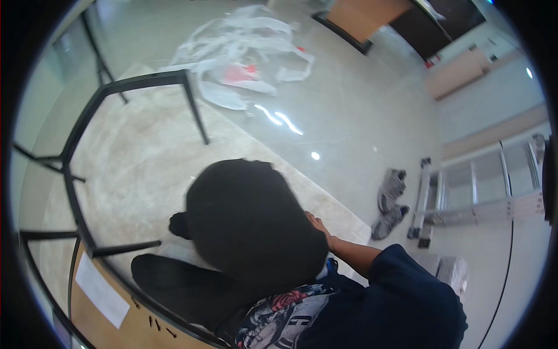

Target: The person assembles a chair by connecting the metal frame components with screws and then removing the plastic cover from the cushioned seat and placing it on the frame.

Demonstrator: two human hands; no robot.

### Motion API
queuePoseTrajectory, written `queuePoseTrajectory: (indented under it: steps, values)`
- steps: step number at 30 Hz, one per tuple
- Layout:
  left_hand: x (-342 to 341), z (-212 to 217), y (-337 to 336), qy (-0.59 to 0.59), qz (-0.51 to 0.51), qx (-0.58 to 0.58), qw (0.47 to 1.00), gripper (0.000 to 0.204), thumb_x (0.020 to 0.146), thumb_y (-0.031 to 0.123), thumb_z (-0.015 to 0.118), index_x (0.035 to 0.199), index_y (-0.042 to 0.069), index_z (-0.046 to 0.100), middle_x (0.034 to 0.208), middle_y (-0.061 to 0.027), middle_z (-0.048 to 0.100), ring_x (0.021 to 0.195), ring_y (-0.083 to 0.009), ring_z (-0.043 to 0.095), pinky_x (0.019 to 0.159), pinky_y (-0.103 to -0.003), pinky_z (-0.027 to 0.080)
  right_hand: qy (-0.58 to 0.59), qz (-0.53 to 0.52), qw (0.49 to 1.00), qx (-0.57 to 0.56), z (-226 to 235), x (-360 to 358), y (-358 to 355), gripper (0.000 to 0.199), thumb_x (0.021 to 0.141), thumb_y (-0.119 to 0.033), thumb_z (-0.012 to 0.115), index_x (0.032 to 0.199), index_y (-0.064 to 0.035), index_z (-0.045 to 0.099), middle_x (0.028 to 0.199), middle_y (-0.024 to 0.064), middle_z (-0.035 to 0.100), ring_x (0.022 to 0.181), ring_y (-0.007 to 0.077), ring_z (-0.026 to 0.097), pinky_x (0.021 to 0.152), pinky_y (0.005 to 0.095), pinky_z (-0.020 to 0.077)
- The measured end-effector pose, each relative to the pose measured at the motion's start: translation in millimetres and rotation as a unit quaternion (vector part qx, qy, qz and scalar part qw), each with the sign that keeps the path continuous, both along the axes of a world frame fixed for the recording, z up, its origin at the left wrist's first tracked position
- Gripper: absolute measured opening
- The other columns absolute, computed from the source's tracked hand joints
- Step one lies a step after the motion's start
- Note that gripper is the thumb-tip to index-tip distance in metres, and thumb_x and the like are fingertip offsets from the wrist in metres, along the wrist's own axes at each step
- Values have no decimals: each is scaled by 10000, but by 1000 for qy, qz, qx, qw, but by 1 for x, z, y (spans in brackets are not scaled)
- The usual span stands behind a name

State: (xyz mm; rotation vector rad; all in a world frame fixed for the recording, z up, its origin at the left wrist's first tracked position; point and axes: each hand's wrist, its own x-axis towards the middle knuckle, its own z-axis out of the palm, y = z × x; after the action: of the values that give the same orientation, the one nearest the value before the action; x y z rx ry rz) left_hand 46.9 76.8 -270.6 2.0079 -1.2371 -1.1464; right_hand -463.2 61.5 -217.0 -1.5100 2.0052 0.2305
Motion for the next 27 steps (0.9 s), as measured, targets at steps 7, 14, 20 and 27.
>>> queuePoseTrajectory:
  steps: [7,14,20,27]
  values:
    - [-37,-9,-36,-22,-163,123,979,534,979,129,587,1457,-88,487,1247,-243,621,1179,-331,602,1028,-418,464,103,-143,963,205,-15,-41,75,1474,660,-436,960,1671,-176,-80,1673,373,-6,1466,693,147,1107,782,328]
    - [-54,-9,-58,-31,-181,217,959,553,964,103,592,1468,-92,473,1190,-215,648,1111,-297,624,951,-405,496,137,-6,967,213,-72,-66,112,1319,844,-537,773,1613,52,-123,1645,407,-97,1352,836,29,954,900,318]
    - [-33,4,-80,-56,-172,277,944,571,952,81,597,1478,-96,460,1142,-191,671,1053,-268,643,885,-393,525,-10,13,933,359,-64,-96,32,1401,764,-545,890,1665,-119,-95,1501,532,276,1295,664,484,1062,604,483]
    - [-37,28,-85,-43,-178,343,921,594,937,55,602,1489,-100,445,1085,-164,698,985,-235,665,808,-380,558,-345,101,872,333,88,-29,-145,768,898,-480,756,1502,-99,472,1365,250,634,1212,421,653,1017,515,520]
